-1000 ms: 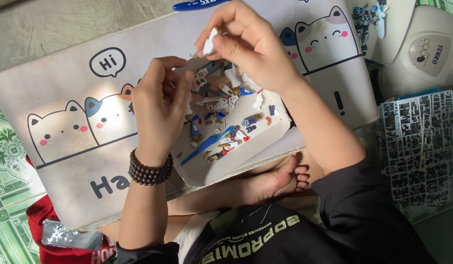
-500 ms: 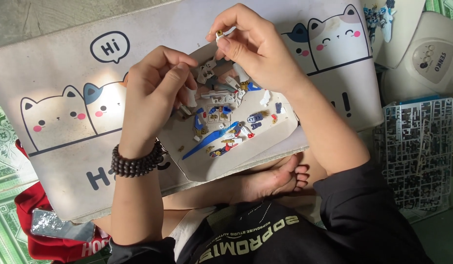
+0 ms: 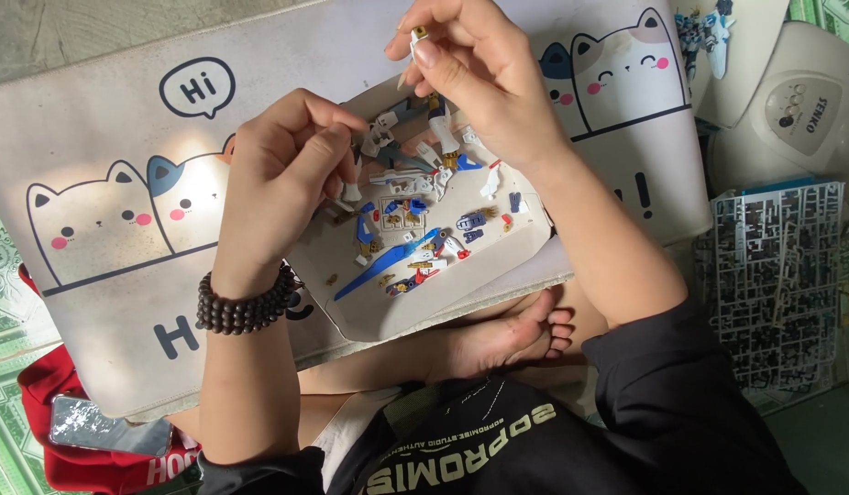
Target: The person assembles a small model kit by hand, picking up small white, blue, and gold plastic parts from a tray and snapping them together. The person works on the lap while sitting on the floor, handling multiple small components and joining them into a larger assembly.
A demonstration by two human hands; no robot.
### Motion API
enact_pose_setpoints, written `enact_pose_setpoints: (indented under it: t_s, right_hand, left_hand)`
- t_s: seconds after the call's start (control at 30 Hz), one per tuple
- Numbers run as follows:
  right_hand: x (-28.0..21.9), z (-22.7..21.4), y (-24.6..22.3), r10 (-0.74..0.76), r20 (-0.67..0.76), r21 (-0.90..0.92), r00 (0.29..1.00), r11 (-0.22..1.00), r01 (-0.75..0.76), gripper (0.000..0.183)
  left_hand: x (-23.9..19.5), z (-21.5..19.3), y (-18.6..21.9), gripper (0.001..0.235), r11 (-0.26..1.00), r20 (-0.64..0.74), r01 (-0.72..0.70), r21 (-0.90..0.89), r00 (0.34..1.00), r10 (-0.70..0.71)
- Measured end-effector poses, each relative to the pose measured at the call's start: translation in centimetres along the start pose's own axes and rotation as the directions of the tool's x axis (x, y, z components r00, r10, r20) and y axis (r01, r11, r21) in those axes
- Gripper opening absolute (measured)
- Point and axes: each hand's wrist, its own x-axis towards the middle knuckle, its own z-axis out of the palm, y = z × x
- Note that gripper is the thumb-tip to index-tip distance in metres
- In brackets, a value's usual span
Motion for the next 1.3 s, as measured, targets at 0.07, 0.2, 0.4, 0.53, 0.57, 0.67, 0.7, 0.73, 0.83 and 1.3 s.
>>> enact_pose_setpoints:
  t_s: [0.07, 0.2, 0.4, 0.53, 0.57, 0.67, 0.7, 0.73, 0.83, 1.3]
  right_hand:
    - [0.0, 0.2, 0.0, 0.007, -0.005, 0.005, 1.0, 1.0, -0.007, 0.011]
    - [0.0, 0.3, -0.2, 0.035, 0.015, 0.033, 0.999, 0.999, -0.035, 0.01]
    - [-0.1, 0.0, 0.5, 0.081, -0.029, 0.083, 0.996, 0.993, -0.079, 0.022]
    - [-0.4, -0.3, 1.1, 0.049, -0.06, 0.173, 0.997, 0.984, -0.038, 0.022]
    - [-0.3, -0.2, 0.7, 0.043, -0.078, 0.141, 0.996, 0.989, -0.031, 0.021]
    - [0.0, -0.2, 0.3, 0.01, -0.1, 0.104, 0.995, 0.995, 0.001, 0.021]
    - [0.0, -0.2, 0.3, -0.008, -0.111, 0.085, 0.994, 0.996, 0.018, 0.021]
    - [-0.1, -0.1, 0.4, -0.013, -0.11, 0.096, 0.994, 0.995, 0.024, 0.021]
    - [-0.1, 0.1, 0.5, -0.046, -0.115, 0.086, 0.992, 0.995, 0.057, 0.02]
    - [-0.2, 0.2, 2.2, -0.109, -0.234, 0.12, 0.966, 0.983, 0.139, 0.019]
  left_hand:
    - [-0.1, 0.2, -0.2, 0.012, 0.997, 0.019, -0.064, 0.05, 0.998, 0.063]
    - [-0.1, 0.8, 0.0, 0.012, 0.979, 0.095, -0.134, 0.156, 0.988, 0.12]
    - [-0.3, 2.5, 0.7, 0.017, 0.635, 0.198, -0.443, 0.633, 0.885, 0.421]
    - [-0.3, 3.0, 1.2, 0.019, 0.549, 0.269, -0.468, 0.692, 0.873, 0.406]
    - [-0.5, 2.8, 1.2, 0.017, 0.537, 0.222, -0.434, 0.723, 0.882, 0.415]
    - [-1.4, 1.9, 2.0, 0.015, 0.538, 0.15, -0.369, 0.758, 0.901, 0.407]
    - [-1.8, 1.7, 2.4, 0.013, 0.559, 0.133, -0.349, 0.752, 0.911, 0.39]
    - [-2.3, 1.6, 2.7, 0.013, 0.552, 0.131, -0.343, 0.76, 0.913, 0.387]
    - [-3.4, 1.5, 3.4, 0.013, 0.535, 0.131, -0.34, 0.774, 0.911, 0.39]
    - [-5.8, 2.4, 1.7, 0.017, 0.12, 0.297, -0.32, 0.94, 0.939, 0.174]
